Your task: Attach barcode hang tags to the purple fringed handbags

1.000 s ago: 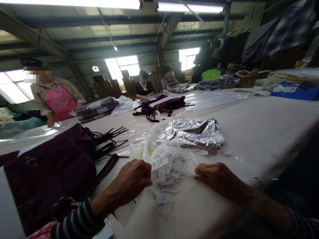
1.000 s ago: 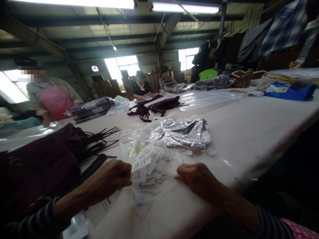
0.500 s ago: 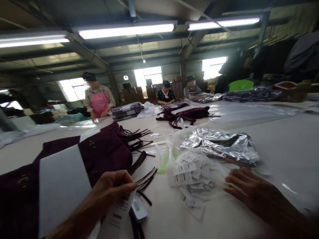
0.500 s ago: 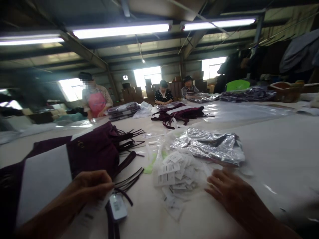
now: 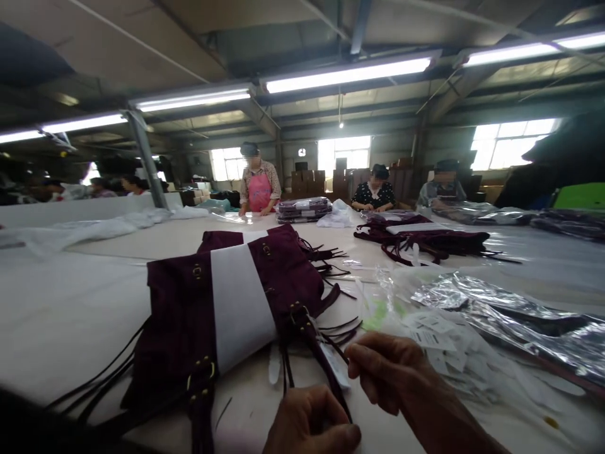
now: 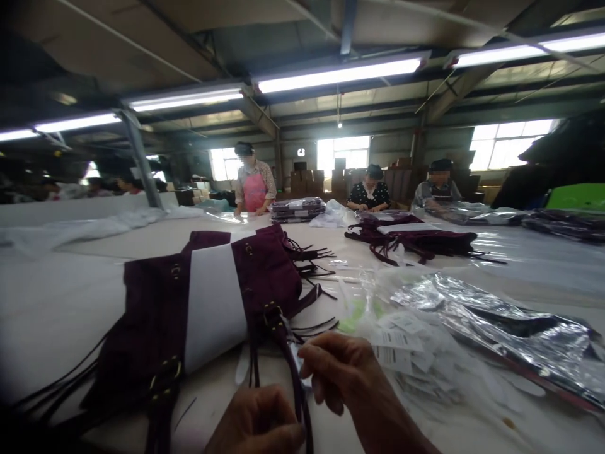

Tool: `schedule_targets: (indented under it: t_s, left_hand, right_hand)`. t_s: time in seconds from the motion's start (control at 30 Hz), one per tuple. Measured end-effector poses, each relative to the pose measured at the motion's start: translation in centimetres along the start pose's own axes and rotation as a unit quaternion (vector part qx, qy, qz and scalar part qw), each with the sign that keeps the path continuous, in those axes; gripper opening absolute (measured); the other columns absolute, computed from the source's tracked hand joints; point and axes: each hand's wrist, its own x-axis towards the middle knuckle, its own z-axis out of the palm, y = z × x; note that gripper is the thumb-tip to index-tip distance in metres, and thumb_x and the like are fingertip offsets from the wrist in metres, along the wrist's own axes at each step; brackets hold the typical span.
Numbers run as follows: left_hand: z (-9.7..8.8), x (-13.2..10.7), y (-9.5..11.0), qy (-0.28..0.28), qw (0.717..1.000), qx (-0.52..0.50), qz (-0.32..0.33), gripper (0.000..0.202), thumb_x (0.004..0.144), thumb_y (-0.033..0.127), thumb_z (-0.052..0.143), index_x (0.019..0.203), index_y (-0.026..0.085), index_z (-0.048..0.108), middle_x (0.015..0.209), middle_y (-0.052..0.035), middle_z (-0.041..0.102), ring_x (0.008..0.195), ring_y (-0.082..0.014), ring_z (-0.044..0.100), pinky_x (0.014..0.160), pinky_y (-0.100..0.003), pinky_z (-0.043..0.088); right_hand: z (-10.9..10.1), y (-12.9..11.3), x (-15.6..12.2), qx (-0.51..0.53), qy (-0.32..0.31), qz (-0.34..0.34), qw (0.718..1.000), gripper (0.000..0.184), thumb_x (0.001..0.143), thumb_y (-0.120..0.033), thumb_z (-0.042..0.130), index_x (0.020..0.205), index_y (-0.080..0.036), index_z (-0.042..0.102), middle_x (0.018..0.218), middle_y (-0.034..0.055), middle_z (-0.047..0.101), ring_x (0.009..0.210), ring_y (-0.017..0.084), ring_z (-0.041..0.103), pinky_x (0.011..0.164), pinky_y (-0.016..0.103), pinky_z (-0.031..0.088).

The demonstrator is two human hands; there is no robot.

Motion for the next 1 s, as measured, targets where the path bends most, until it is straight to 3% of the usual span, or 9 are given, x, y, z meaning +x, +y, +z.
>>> schedule_targets:
  t_s: [0.17,0.23,0.27,0.33,0.4,0.47,0.57,0.63,1.0]
  left_hand:
    - [-2.3,-1.7,4.7,-0.032,0.990,0.140,-0.016,0.014,0.072,0.030,0.074,0.080,0.018,0.073,0.070,0.0028,0.061,0.068,-0.0144,0.055,0.062,-0.024,0.037]
    - [-3.7,-1.2,6.4,0.004,0.968,0.248,0.025,0.014,0.076,0.027,0.072,0.089,0.022,0.075,0.079,0.0026,0.067,0.077,-0.0161,0.060,0.068,-0.024,0.041]
    - [-4.6,-0.5,7.0,0.035,0.947,0.314,0.062,0.013,0.081,0.026,0.068,0.092,0.023,0.074,0.085,0.0021,0.068,0.080,-0.0165,0.062,0.072,-0.025,0.042]
    - [-6.3,1.5,7.9,0.094,0.872,0.462,0.133,0.017,0.090,0.022,0.056,0.099,0.025,0.071,0.095,0.0005,0.067,0.085,-0.0169,0.063,0.077,-0.027,0.043]
    - [-7.8,4.0,8.5,0.109,0.800,0.567,0.164,0.027,0.094,0.015,0.047,0.108,0.027,0.067,0.102,-0.0022,0.062,0.091,-0.0187,0.062,0.078,-0.029,0.044]
    - [-9.0,6.4,8.8,0.097,0.767,0.612,0.167,0.032,0.091,0.012,0.047,0.111,0.028,0.065,0.106,-0.0044,0.058,0.096,-0.0216,0.059,0.079,-0.031,0.046]
    - [-10.2,8.6,8.9,0.055,0.771,0.614,0.160,0.033,0.080,0.010,0.057,0.105,0.028,0.067,0.105,-0.0036,0.057,0.097,-0.0220,0.057,0.084,-0.033,0.047]
    - [-10.8,9.1,8.7,0.039,0.777,0.608,0.160,0.033,0.076,0.009,0.058,0.103,0.026,0.066,0.104,-0.0025,0.057,0.095,-0.0208,0.057,0.086,-0.033,0.047]
    - [-12.2,9.0,7.3,0.030,0.828,0.523,0.201,0.028,0.080,0.008,0.051,0.100,0.026,0.058,0.101,0.0010,0.052,0.095,-0.0164,0.055,0.083,-0.026,0.044]
  right_hand:
    - [0.7,-1.8,3.2,0.033,-0.067,0.003,0.997,0.031,0.085,-0.043,0.072,0.078,-0.013,0.065,0.071,0.0015,0.064,0.045,0.003,0.036,0.041,0.019,0.016]
    - [-0.1,-2.4,5.2,-0.014,-0.081,-0.007,0.997,0.028,0.086,-0.041,0.068,0.080,-0.015,0.061,0.073,0.0017,0.066,0.042,0.003,0.036,0.040,0.019,0.016]
    - [-0.7,-2.6,6.2,-0.067,-0.089,-0.015,0.994,0.026,0.086,-0.040,0.067,0.079,-0.016,0.060,0.069,0.0008,0.066,0.041,0.004,0.037,0.040,0.019,0.017]
    - [-1.7,-2.8,8.2,-0.222,-0.105,-0.042,0.968,0.021,0.086,-0.034,0.063,0.075,-0.016,0.059,0.059,-0.0016,0.060,0.040,0.006,0.040,0.041,0.020,0.023]
    - [-2.3,-2.6,9.8,-0.355,-0.112,-0.074,0.925,0.018,0.084,-0.026,0.059,0.070,-0.016,0.061,0.056,-0.0022,0.057,0.044,0.008,0.043,0.045,0.021,0.029]
    - [-2.5,-2.2,10.7,-0.445,-0.107,-0.112,0.882,0.015,0.082,-0.019,0.058,0.069,-0.016,0.064,0.059,-0.0017,0.057,0.052,0.010,0.048,0.052,0.022,0.033]
    - [-2.8,-1.5,11.4,-0.534,-0.102,-0.141,0.827,0.015,0.079,-0.014,0.056,0.074,-0.018,0.069,0.060,-0.0020,0.056,0.057,0.010,0.049,0.056,0.022,0.032]
    - [-3.2,-1.1,11.6,-0.555,-0.105,-0.128,0.815,0.017,0.080,-0.013,0.054,0.075,-0.018,0.069,0.058,-0.0023,0.055,0.055,0.010,0.048,0.055,0.022,0.032]
    - [-5.1,0.7,12.8,-0.477,-0.087,-0.048,0.873,0.016,0.079,-0.017,0.052,0.071,-0.017,0.067,0.054,-0.0020,0.056,0.044,0.009,0.046,0.046,0.022,0.030]
